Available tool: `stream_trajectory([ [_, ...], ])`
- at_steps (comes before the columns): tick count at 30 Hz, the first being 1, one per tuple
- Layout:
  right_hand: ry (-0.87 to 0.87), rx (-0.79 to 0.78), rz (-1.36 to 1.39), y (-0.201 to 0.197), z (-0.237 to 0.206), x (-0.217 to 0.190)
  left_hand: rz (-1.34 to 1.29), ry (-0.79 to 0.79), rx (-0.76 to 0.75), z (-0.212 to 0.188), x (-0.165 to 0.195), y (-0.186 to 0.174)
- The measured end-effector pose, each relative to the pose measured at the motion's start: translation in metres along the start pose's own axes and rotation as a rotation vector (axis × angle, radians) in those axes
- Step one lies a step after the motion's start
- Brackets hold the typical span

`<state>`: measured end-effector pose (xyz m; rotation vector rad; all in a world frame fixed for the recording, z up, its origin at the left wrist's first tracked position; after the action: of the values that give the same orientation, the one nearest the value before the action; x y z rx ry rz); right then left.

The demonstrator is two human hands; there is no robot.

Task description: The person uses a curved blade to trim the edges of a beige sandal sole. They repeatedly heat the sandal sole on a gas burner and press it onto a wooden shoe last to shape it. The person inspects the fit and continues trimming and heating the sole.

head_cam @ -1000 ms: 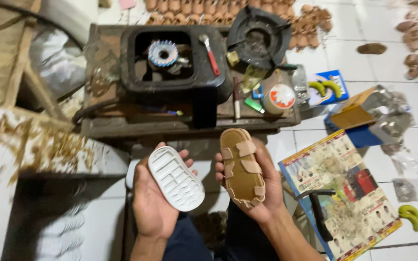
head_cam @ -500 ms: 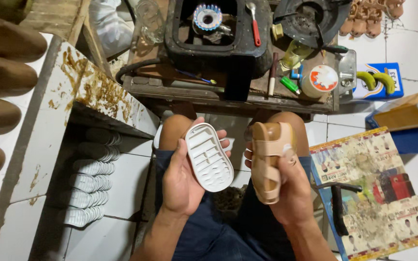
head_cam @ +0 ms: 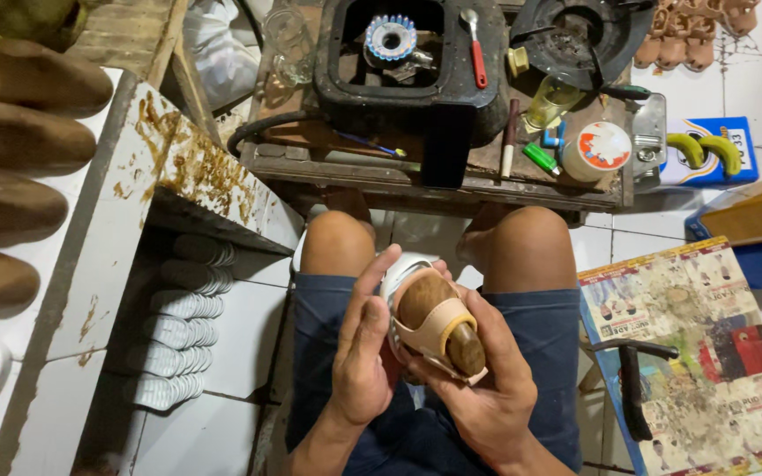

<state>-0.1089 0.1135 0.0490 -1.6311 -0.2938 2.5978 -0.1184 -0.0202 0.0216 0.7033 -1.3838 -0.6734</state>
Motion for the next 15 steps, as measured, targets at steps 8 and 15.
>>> stream_trajectory([
  [8, 0.046, -0.043, 0.044, 0.008, -0.005, -0.001, 0.014, 0.040, 0.028, -0.005, 0.001, -0.006],
  [15, 0.019, -0.038, -0.028, 0.011, -0.005, -0.005, 0.036, 0.048, 0.059, -0.010, -0.001, -0.011],
])
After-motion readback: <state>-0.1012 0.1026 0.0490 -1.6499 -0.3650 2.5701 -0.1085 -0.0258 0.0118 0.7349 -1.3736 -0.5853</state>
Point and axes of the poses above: each hand's wrist, its own z-axis towards the middle knuckle, its own y-axis out of the palm, x = y × z, the point moved 9 cm from there along z, towards the middle knuckle, and after that the axes turned 8 degrees about -z, right-handed, at the moved point
